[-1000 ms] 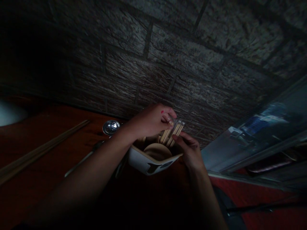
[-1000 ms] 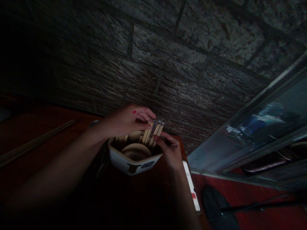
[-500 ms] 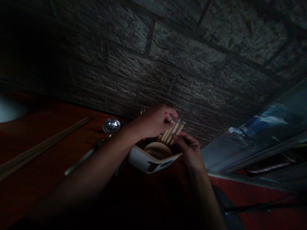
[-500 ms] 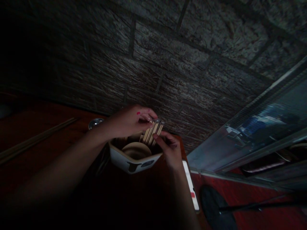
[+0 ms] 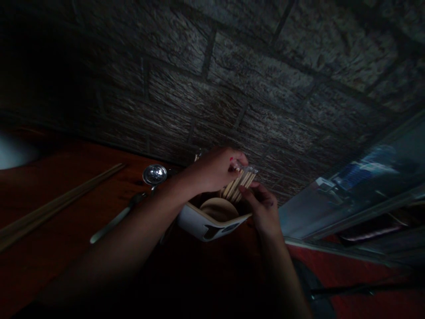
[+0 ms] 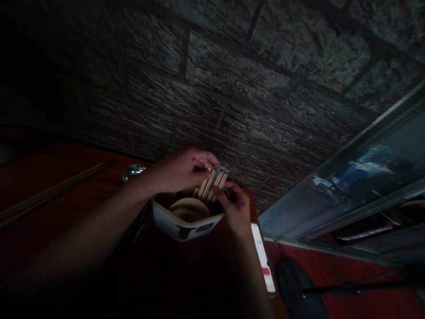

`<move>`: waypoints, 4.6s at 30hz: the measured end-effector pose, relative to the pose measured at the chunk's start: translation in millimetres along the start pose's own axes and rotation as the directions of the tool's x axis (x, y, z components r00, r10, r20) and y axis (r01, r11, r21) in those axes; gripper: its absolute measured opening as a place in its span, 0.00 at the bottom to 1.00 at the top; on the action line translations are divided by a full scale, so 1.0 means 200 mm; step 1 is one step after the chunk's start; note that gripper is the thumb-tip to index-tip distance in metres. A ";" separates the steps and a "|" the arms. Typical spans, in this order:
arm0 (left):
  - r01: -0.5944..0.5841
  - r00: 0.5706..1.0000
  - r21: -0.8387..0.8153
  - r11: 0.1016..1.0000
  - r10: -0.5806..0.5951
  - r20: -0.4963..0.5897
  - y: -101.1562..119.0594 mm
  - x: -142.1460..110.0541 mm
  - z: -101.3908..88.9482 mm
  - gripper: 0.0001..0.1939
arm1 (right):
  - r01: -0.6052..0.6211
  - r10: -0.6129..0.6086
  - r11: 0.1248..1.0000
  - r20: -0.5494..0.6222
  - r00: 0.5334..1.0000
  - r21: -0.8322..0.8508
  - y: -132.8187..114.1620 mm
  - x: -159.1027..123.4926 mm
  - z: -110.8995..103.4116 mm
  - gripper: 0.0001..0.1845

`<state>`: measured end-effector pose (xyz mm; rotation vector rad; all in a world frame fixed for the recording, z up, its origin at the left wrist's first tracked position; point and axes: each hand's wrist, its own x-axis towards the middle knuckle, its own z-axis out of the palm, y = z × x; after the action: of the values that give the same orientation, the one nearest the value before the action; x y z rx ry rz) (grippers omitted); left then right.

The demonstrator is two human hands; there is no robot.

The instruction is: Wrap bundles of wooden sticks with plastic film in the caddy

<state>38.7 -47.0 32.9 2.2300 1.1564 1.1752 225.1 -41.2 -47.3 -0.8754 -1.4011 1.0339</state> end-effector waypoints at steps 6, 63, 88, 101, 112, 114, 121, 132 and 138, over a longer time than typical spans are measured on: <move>0.022 0.996 -0.104 0.994 -0.013 0.086 0.00 -0.01 -0.05 0.14 | 0.021 -0.020 1.000 -0.009 1.000 0.016 0.00 0.00 0.00 0.08; 0.046 0.999 0.041 0.998 -0.047 0.009 0.04 -0.01 -0.02 0.14 | 0.059 -0.054 0.996 0.065 0.996 -0.070 -0.02 -0.01 0.00 0.12; 0.021 1.000 0.040 0.999 -0.021 -0.008 0.04 -0.02 -0.01 0.12 | 0.092 -0.088 0.970 0.029 0.996 -0.223 -0.05 -0.02 -0.02 0.14; -0.004 1.000 -0.002 1.000 0.004 0.016 0.04 -0.01 -0.01 0.12 | 0.114 -0.102 0.978 0.075 0.992 -0.174 -0.06 -0.01 -0.05 0.10; 0.037 0.999 -0.044 0.998 -0.035 0.038 0.02 -0.01 -0.02 0.12 | 0.293 -0.189 0.844 0.263 0.946 -0.450 -0.07 0.01 -0.13 0.18; 0.027 0.999 -0.043 0.999 -0.026 0.032 0.01 -0.01 -0.02 0.12 | 0.278 -0.222 0.836 0.171 0.960 -0.473 -0.07 0.01 -0.14 0.15; 0.015 1.000 -0.035 0.999 -0.014 0.017 0.01 -0.01 -0.01 0.13 | 0.232 -0.236 0.915 0.027 0.971 -0.329 -0.07 -0.01 -0.14 0.09; 0.044 0.998 -0.093 0.995 -0.039 0.047 0.02 -0.01 -0.01 0.14 | 0.240 -0.243 0.913 0.035 0.969 -0.330 -0.06 -0.02 -0.12 0.11; 0.018 0.998 -0.131 0.991 -0.010 0.064 0.01 -0.01 0.01 0.15 | 0.235 -0.230 0.930 0.051 0.972 -0.283 -0.06 -0.02 -0.08 0.17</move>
<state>41.3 -50.3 31.8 2.1406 1.0375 1.1330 241.1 -47.9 -36.9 -0.8835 -1.6534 0.6675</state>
